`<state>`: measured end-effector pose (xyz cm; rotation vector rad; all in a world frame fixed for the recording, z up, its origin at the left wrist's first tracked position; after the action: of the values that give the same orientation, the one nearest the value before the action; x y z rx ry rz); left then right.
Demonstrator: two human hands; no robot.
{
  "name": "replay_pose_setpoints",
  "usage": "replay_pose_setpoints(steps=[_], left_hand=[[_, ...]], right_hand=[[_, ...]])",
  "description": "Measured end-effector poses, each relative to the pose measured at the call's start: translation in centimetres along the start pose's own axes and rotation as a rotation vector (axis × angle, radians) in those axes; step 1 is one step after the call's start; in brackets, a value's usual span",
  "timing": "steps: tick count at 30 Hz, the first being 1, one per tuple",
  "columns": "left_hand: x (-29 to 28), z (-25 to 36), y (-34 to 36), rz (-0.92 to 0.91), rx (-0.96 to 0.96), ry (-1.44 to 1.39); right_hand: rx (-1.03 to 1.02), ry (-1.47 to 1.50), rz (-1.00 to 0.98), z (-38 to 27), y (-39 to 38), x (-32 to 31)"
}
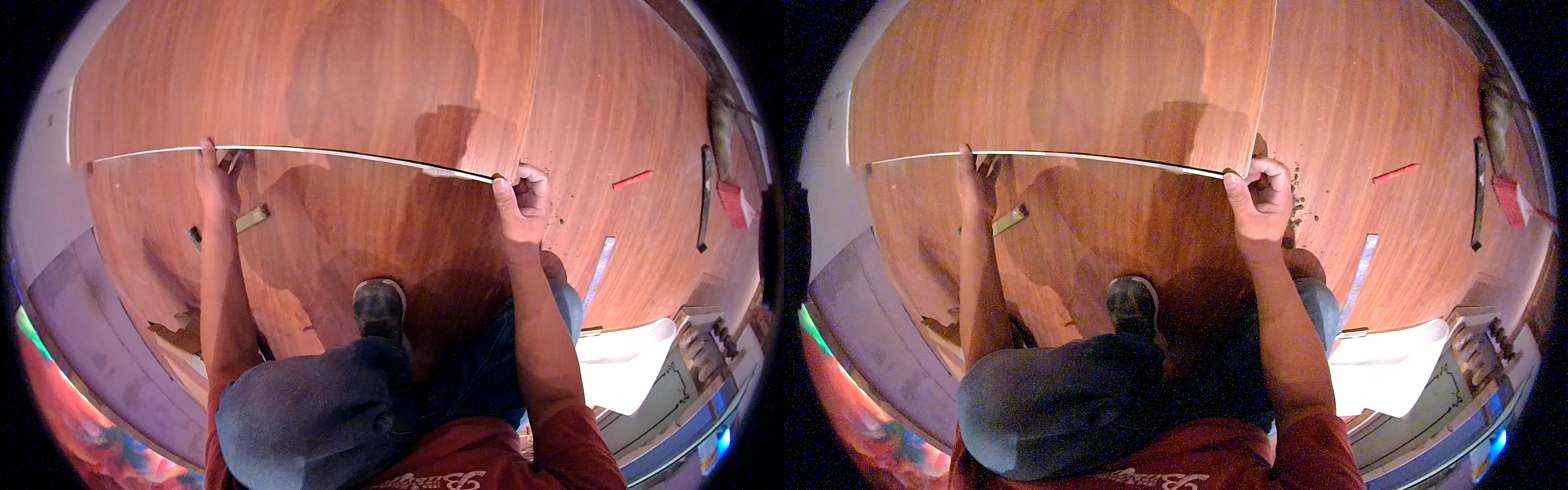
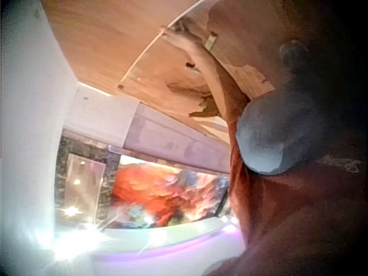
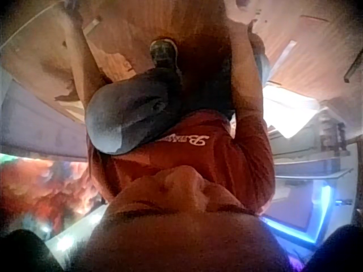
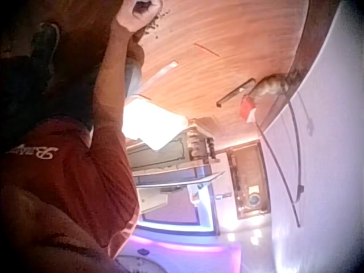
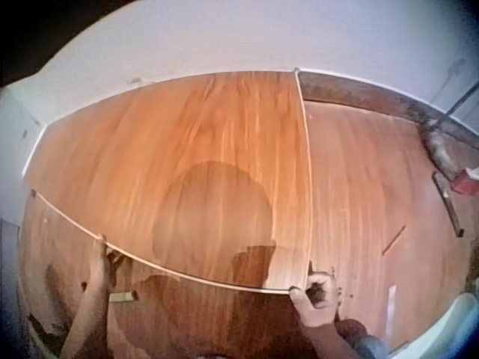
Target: The person installs hardwood flooring planks in a room. They measure and mark the planks with a pencil and ruler, then fit them into place. The person uses a hammer to tap the planks together and a chisel to trim a section of the floor near the wall.
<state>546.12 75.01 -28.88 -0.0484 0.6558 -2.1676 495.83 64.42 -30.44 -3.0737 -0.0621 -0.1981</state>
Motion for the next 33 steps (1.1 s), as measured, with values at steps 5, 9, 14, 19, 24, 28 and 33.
replay_pose_setpoints(steps=[5, 9, 14, 19, 24, 28, 33], left_hand=[[2.9, -0.4, -2.8, -0.03, 0.048, 0.039], [3.4, -0.3, -3.2, -0.004, 0.072, 0.051], [4.4, -0.4, -3.5, -0.083, 0.065, 0.124], [5.2, -1.0, -4.2, -0.102, 0.096, 0.1], [5.3, -0.9, -4.4, -0.079, 0.091, 0.067], [6.3, -0.7, -5.1, -0.111, 0.081, 0.128], [6.7, -0.8, -5.9, -0.087, 0.062, 0.079]], right_hand=[[0.023, 0.012, 0.026, 0.2, 0.0, -0.1], [0.039, 0.04, 0.032, 0.4, -0.2, -0.1], [0.028, 0.045, 0.053, 0.2, -0.5, 0.1], [0.019, 0.116, 0.045, -0.1, -0.7, 0.4], [0.035, 0.12, 0.055, 0.6, -0.7, 0.3], [0.021, 0.094, 0.068, 1.0, -0.8, -0.1], [-0.023, -0.007, 0.064, 0.7, -0.7, -0.1]])
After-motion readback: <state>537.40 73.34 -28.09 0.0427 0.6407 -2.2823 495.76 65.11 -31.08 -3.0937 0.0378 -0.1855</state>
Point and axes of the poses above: each hand's wrist, its own y-axis towards the middle knuckle, its own x-axis out of the palm, z = x × y, the point moved 8 cm from there along y, towards the middle knuckle, and after that the axes turned 5 degrees about -x, right-handed, at the moved point
